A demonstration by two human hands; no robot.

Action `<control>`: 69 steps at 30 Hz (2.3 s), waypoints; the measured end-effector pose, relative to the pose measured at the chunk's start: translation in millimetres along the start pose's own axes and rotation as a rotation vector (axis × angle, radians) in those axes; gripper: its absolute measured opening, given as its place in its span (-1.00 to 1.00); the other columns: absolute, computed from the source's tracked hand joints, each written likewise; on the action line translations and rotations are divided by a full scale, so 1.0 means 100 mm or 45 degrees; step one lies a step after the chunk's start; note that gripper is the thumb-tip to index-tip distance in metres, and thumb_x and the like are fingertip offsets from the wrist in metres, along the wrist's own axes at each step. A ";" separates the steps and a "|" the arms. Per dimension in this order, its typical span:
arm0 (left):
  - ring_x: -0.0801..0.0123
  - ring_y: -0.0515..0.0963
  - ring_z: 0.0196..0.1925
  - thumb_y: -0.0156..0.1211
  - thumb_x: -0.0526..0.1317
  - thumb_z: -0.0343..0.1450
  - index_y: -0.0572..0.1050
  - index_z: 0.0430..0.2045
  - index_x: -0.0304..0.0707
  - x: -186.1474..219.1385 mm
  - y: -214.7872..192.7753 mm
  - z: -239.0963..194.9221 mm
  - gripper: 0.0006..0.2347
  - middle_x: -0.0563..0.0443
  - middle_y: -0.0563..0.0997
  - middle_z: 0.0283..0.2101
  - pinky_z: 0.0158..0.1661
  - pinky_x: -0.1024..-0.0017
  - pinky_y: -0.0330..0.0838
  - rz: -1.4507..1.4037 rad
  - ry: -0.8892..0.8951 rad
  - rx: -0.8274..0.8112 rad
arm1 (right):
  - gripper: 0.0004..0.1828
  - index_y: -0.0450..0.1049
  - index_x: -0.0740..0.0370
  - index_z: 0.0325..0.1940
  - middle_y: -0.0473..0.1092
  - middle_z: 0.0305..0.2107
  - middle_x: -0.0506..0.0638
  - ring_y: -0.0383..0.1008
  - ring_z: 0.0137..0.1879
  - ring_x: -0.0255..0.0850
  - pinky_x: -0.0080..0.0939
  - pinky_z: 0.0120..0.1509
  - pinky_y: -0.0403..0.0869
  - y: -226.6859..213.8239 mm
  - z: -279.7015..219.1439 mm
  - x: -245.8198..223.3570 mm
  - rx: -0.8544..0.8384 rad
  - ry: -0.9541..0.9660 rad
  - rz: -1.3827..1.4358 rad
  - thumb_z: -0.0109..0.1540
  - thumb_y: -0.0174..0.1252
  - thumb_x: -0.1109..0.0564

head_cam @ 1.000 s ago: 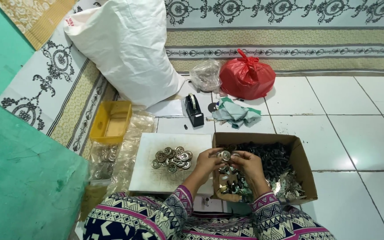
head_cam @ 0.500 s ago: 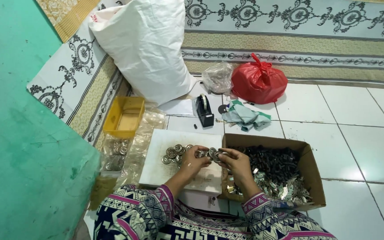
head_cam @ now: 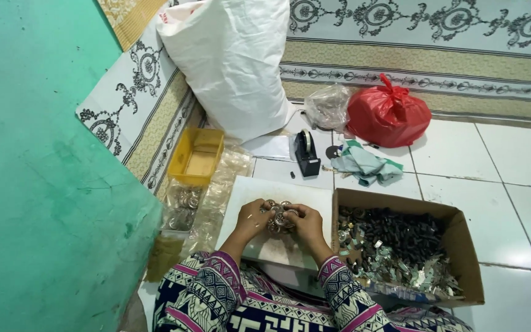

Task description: Sorting and bagging small decorative metal components into plastic bags on the floor.

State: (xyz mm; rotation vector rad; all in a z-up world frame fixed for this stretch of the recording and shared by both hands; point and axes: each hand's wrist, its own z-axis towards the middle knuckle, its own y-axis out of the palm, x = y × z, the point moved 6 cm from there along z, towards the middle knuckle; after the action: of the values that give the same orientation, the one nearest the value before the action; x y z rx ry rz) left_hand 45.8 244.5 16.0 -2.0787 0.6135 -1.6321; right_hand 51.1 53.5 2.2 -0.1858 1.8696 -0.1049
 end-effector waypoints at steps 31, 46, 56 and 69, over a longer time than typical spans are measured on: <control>0.01 0.62 -0.14 0.18 -0.34 0.31 0.55 -0.24 -0.30 1.47 1.84 -0.43 -0.82 -0.14 0.57 -0.30 -0.26 0.16 0.62 0.708 1.068 -0.097 | -0.72 0.67 -0.01 0.03 0.61 -0.16 0.09 0.57 0.09 0.10 0.09 0.17 0.54 -2.14 0.14 0.72 0.459 -0.003 -0.681 0.23 0.33 0.11; 0.21 0.35 0.23 -0.13 -0.14 0.57 0.47 0.11 -0.09 1.33 2.55 -0.30 -0.72 0.03 0.51 0.21 0.23 0.05 -0.11 2.191 0.557 -0.691 | -0.71 0.67 0.07 -0.07 0.55 -0.17 0.11 0.54 0.07 0.07 0.03 0.10 0.55 -1.62 0.28 0.98 0.101 -0.242 -1.213 0.14 0.22 0.17; 0.30 0.50 -0.19 0.08 -0.17 0.49 0.53 -0.23 -0.10 1.23 2.76 -0.10 -0.89 0.12 0.62 -0.29 -0.13 0.25 0.07 1.652 0.640 -0.283 | -0.79 0.67 0.16 -0.23 0.59 -0.36 0.15 0.62 -0.16 0.04 -0.04 -0.12 0.59 -2.01 0.61 1.19 0.027 0.108 -0.622 0.05 0.40 0.19; 0.12 0.53 -0.35 0.24 -0.32 0.25 0.53 -0.34 -0.31 1.03 2.91 0.04 -0.84 -0.08 0.57 -0.49 -0.13 0.24 0.09 1.247 0.772 -0.139 | -0.78 0.69 0.05 -0.12 0.55 -0.15 0.10 0.54 0.11 0.09 -0.02 0.20 0.52 -2.13 0.70 1.05 0.519 -0.047 -0.587 0.15 0.38 0.10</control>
State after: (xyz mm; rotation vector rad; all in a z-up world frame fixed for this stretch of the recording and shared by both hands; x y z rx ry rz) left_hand 48.3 -51.3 -72.2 -0.9520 1.6141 -1.5473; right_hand 103.2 -173.4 -82.3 -0.3286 1.6987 -0.7854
